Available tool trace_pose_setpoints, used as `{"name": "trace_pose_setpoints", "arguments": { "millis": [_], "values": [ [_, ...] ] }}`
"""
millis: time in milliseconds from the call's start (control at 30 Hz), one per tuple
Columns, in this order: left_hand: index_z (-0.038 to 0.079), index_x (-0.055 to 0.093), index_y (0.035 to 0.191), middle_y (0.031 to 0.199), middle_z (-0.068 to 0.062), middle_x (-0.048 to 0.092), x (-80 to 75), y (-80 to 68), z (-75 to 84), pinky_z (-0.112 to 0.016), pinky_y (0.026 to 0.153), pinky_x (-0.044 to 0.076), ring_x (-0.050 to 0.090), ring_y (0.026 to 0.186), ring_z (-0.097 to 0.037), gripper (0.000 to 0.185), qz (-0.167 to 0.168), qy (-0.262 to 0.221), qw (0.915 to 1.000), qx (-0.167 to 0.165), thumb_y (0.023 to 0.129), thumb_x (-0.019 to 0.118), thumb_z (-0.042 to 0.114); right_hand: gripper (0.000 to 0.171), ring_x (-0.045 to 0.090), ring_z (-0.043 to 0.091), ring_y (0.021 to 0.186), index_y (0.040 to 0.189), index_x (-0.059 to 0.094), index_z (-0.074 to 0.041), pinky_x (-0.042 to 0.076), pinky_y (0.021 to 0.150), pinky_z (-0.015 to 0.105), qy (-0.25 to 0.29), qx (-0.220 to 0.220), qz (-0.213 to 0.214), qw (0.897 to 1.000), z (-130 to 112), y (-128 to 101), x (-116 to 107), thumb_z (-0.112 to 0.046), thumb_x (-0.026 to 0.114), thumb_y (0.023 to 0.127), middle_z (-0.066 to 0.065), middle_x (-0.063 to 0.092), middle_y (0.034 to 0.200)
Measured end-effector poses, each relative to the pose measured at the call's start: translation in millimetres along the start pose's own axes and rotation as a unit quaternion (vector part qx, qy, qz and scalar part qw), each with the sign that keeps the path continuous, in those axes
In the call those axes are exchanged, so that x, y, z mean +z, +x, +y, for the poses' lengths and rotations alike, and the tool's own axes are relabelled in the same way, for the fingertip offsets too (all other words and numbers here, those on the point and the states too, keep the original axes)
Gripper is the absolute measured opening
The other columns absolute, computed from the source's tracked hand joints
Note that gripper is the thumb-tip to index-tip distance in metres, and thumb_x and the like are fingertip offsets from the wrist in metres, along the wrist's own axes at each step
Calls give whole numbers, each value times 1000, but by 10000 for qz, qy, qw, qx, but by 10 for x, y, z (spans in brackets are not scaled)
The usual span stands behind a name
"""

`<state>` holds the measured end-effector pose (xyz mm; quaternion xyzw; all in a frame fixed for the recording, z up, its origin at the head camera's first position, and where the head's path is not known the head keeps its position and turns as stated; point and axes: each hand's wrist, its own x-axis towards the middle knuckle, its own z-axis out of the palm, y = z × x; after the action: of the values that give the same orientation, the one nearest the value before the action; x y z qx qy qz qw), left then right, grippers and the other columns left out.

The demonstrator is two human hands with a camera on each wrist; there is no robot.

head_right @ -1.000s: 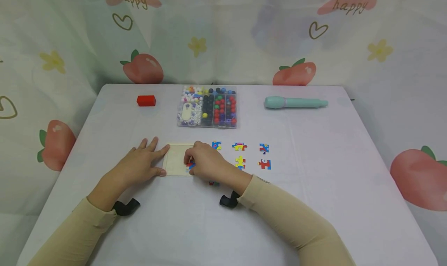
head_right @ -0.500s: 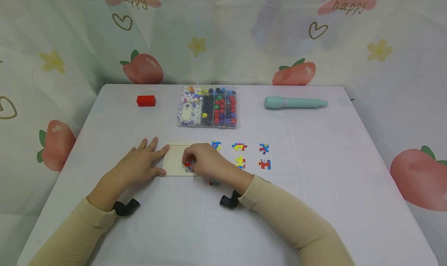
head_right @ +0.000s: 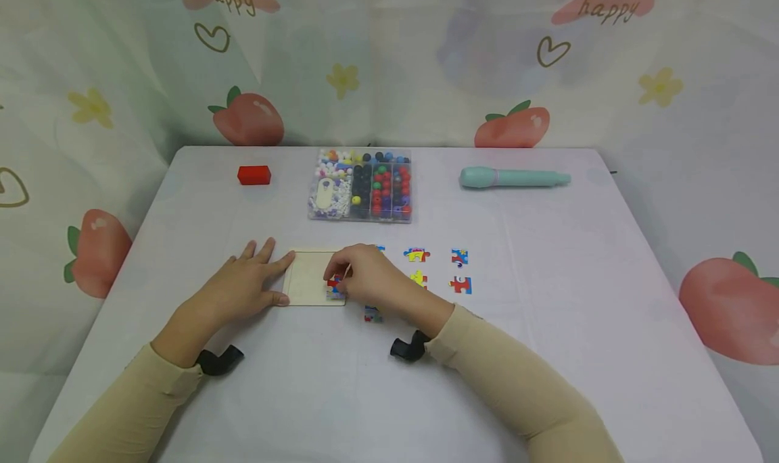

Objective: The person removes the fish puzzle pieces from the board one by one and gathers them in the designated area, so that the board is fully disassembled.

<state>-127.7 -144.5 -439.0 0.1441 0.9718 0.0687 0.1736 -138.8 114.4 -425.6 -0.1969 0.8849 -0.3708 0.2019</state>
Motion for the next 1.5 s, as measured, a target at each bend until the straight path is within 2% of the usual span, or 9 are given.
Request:
{"name": "trace_pose_setpoints", "arguments": {
  "millis": [333, 500, 733, 1100, 1500],
  "values": [
    [29, 37, 159, 169, -20, 22, -5, -23, 9, -75, 117, 24, 17, 155, -54, 88, 61, -85, 9999, 34, 85, 79, 50, 23, 64, 21, 77, 94, 80, -22, 56, 69, 34, 472, 351, -63, 9983, 200, -326, -394, -1, 78, 85, 0, 72, 93],
    [29, 36, 159, 169, -20, 22, 0, -23, 5, -75, 117, 25, 17, 155, -54, 88, 79, -35, 9999, 80, 85, 78, 51, 21, 64, 21, 77, 96, 80, -18, 55, 68, 31, 358, 541, -139, 9978, 360, -543, -574, -1, 77, 85, 0, 74, 97],
    [29, 36, 159, 169, -20, 22, 2, -20, 2, -75, 117, 25, 18, 155, -54, 88, 65, -36, 9999, 77, 85, 78, 51, 18, 64, 21, 74, 98, 80, -15, 54, 66, 28, 245, 950, -263, 9948, 596, -839, -765, -3, 77, 85, 4, 72, 89],
    [29, 36, 159, 169, -20, 22, 4, -20, -5, -75, 117, 25, 18, 155, -54, 88, 120, -70, 9999, 103, 85, 78, 51, 17, 67, 21, 73, 99, 79, -14, 58, 67, 30, 395, 1275, -526, 9897, 860, -1135, -866, -3, 77, 86, 6, 71, 88],
    [29, 36, 159, 169, -20, 22, -1, -15, -3, -75, 117, 25, 17, 155, -54, 88, 80, -57, 9999, 43, 85, 78, 52, 18, 63, 20, 69, 96, 79, -16, 57, 62, 30, 208, 1501, -541, 9870, 976, -1277, -885, -2, 76, 86, 5, 66, 81]
  ]
}}
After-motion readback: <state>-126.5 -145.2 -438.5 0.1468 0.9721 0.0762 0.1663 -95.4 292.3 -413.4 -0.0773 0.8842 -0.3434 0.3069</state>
